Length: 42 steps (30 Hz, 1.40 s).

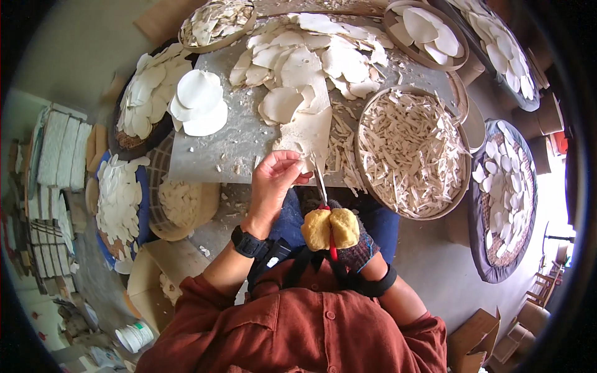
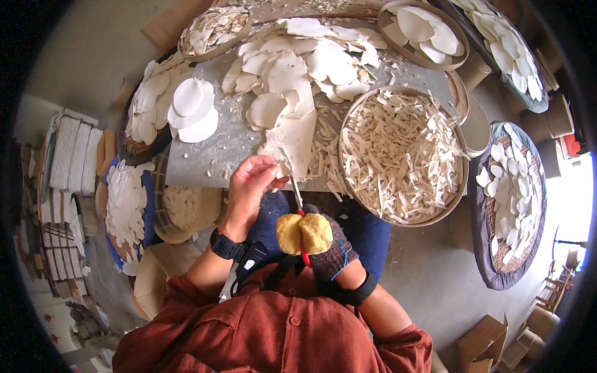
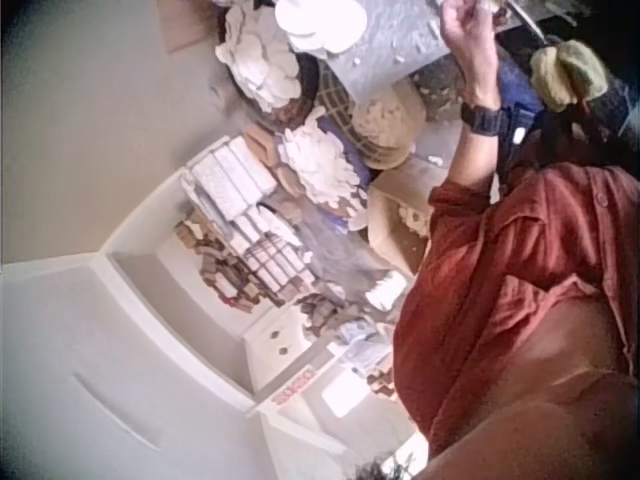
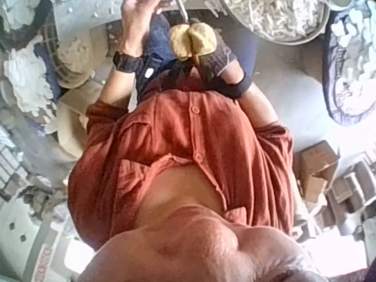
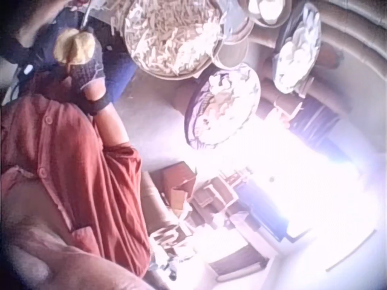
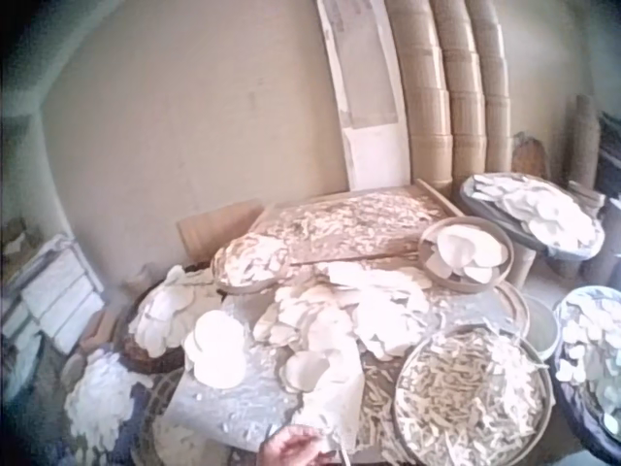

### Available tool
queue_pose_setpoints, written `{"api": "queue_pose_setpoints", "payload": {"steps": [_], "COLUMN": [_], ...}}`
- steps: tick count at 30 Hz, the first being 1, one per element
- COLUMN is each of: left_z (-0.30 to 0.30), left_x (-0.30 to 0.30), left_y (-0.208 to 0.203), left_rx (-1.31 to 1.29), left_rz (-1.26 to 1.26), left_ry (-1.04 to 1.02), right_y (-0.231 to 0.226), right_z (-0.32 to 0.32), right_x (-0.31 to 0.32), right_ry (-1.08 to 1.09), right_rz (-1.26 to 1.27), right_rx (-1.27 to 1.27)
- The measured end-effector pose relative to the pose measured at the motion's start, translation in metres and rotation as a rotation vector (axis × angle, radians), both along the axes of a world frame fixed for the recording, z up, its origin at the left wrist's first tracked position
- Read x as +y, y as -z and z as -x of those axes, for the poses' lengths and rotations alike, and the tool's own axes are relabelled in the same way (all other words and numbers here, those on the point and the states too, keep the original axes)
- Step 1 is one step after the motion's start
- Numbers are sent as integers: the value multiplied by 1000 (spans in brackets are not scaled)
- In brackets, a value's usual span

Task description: The person picks up large white slices from a pile, trims their edges using shears, and drops the trimmings into a basket. They repeat this process, occasionally moving slices aside to reach others or turning them over before trimming.

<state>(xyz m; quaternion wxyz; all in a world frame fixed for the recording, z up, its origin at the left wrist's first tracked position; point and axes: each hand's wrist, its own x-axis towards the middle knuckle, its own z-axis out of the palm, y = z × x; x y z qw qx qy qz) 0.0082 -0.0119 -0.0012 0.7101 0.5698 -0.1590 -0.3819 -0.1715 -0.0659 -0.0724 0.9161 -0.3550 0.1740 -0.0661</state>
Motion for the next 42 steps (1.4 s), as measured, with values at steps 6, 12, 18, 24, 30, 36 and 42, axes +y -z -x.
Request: {"api": "queue_pose_setpoints", "payload": {"steps": [6,12,18,24,30,36,42], "left_z": [-13,-33,-182,-141,-128,-131,-65], "left_x": [5,34,166,63,-65,-73,-28], "left_y": [-2,-3,-24,-42,10,26,-10], "left_rx": [-10,-83,-974,-1073,-1115,-1384,-209], "left_rz": [-85,-187,-737,-488,-821,-641,-32], "left_ry": [89,166,-180,-52,28,-120,57], "right_y": [-23,-41,-26,-23,-63,-70,8], "right_z": [-2,-7,-2,-6,-1,11,17], "right_x": [-3,-7,-6,8,-2,-7,-13], "right_ry": [-46,-184,-265,-201,-291,-172,137], "right_rz": [312,947,1105,794,1045,872,-133], "right_rx": [70,73,33,11,7,69,-374]}}
